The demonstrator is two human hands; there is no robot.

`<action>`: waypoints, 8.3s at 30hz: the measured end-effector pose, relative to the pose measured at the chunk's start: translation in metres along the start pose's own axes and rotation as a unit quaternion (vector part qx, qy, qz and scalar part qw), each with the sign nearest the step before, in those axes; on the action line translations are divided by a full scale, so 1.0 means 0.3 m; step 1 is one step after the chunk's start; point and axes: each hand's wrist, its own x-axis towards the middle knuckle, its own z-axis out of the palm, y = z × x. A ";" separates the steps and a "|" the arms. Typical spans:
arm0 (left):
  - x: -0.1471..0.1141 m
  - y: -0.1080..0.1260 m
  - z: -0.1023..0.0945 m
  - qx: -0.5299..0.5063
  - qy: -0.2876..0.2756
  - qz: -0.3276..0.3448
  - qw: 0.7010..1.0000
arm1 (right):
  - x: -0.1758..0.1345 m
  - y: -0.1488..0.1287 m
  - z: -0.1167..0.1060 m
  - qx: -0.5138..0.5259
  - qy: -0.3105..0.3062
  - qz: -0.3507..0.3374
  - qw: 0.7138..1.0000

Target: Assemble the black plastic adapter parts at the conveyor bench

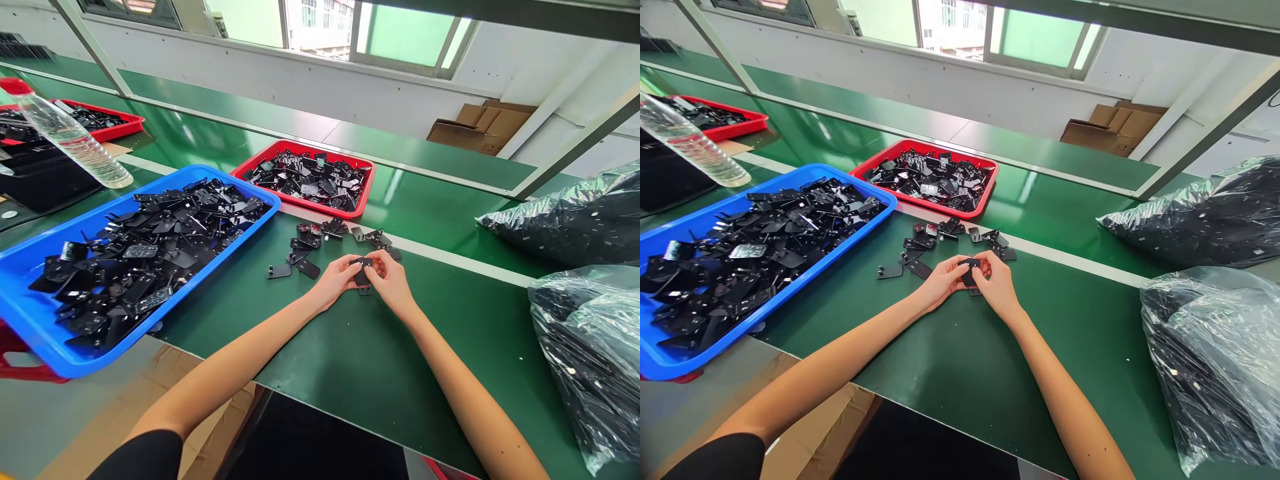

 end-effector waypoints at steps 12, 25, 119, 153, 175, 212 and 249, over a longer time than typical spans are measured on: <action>-0.010 0.004 0.010 -0.020 -0.009 -0.040 0.999 | 0.000 -0.013 -0.013 0.063 0.003 0.027 0.998; 0.003 0.017 0.007 -0.037 0.031 -0.042 0.998 | 0.030 -0.009 -0.058 0.239 -0.034 0.074 0.967; 0.000 -0.021 0.018 0.071 -0.023 -0.043 0.996 | -0.011 -0.024 0.016 -0.076 0.034 0.025 0.996; -0.023 -0.001 0.044 0.104 -0.010 -0.022 0.994 | 0.025 0.163 -0.049 -0.305 0.060 -0.113 0.944; -0.019 -0.013 0.042 0.144 0.010 0.042 0.989 | 0.023 0.164 -0.062 -0.335 0.065 -0.125 0.932; -0.016 -0.024 0.040 -0.006 -0.008 -0.034 0.999 | -0.029 0.117 0.025 -0.241 0.016 -0.271 0.932; -0.001 -0.032 0.022 0.020 -0.007 -0.012 1.000 | -0.021 0.129 0.004 -0.188 -0.002 -0.256 0.948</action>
